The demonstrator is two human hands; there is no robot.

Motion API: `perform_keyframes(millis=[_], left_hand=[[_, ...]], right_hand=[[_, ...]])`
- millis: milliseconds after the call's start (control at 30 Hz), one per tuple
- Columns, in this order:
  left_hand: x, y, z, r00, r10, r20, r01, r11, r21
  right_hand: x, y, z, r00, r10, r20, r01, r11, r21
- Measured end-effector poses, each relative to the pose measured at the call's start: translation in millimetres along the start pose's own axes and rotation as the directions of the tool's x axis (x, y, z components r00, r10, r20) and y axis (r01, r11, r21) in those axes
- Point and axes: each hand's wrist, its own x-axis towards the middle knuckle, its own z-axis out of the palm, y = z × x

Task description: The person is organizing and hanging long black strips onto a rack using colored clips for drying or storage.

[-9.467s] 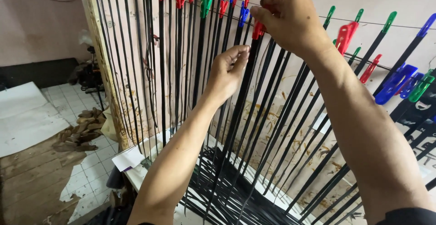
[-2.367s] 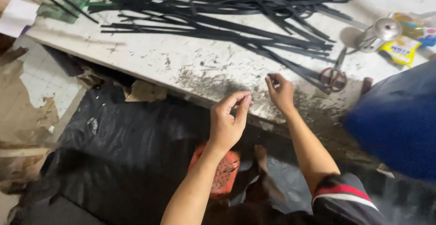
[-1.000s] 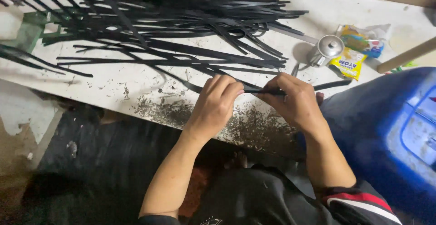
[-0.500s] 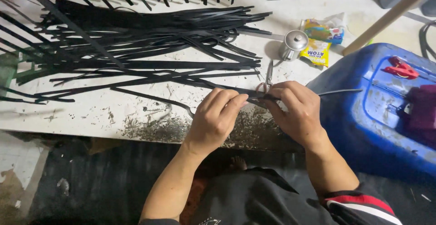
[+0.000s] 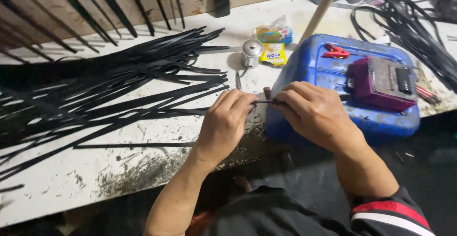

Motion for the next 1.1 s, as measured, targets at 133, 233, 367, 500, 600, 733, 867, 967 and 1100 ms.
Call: perform_keyframes(millis=[133, 233, 367, 500, 600, 733, 867, 967, 1100], left_hand=[[12.2, -12.1, -1.7, 0.987, -0.032, 0.159, 0.051, 0.992, -0.115], [28.6, -10.9, -0.6, 0.943, -0.104, 0.315, 0.148, 0.982, -0.118], [57.3, 7.2, 32.4, 0.903, -0.141, 0.405, 0.228, 0.957, -0.176], [82.8, 23.9, 53.4, 0.916, -0.109, 0.387, 0.208, 0.952, -0.225], [113.7, 31.1, 56.3, 0.843, -0.038, 0.537, 0.193, 0.953, -0.235], [142.9, 52.5, 91.7, 0.87, 0.072, 0.487, 0.108, 0.937, -0.332], [152.0, 52.8, 147.1, 0.942, 0.126, 0.313, -0.028, 0.954, -0.3], [159.7, 50.1, 160.3, 0.943, 0.13, 0.306, -0.05, 0.965, -0.256], [165.5, 53.8, 171.3, 0.94, 0.125, 0.317, -0.055, 0.974, -0.22]], right_hand=[[-13.4, 13.5, -40.6, 0.996, 0.089, 0.033, -0.091, 0.994, 0.062], [-28.6, 25.3, -53.1, 0.989, 0.146, 0.011, -0.146, 0.985, 0.09], [-44.1, 40.9, -53.1, 0.979, 0.194, -0.058, -0.188, 0.978, 0.089], [-59.7, 67.8, -71.9, 0.973, 0.213, -0.09, -0.208, 0.976, 0.06], [-72.4, 95.0, -88.0, 0.975, 0.211, -0.073, -0.204, 0.974, 0.097], [-88.8, 130.2, -90.4, 0.967, 0.244, -0.068, -0.232, 0.96, 0.155], [-107.1, 167.0, -93.1, 0.959, 0.28, -0.035, -0.266, 0.937, 0.226], [-107.4, 177.2, -108.6, 0.965, 0.263, 0.019, -0.259, 0.932, 0.254], [-120.5, 200.0, -105.5, 0.97, 0.242, 0.025, -0.24, 0.931, 0.275]])
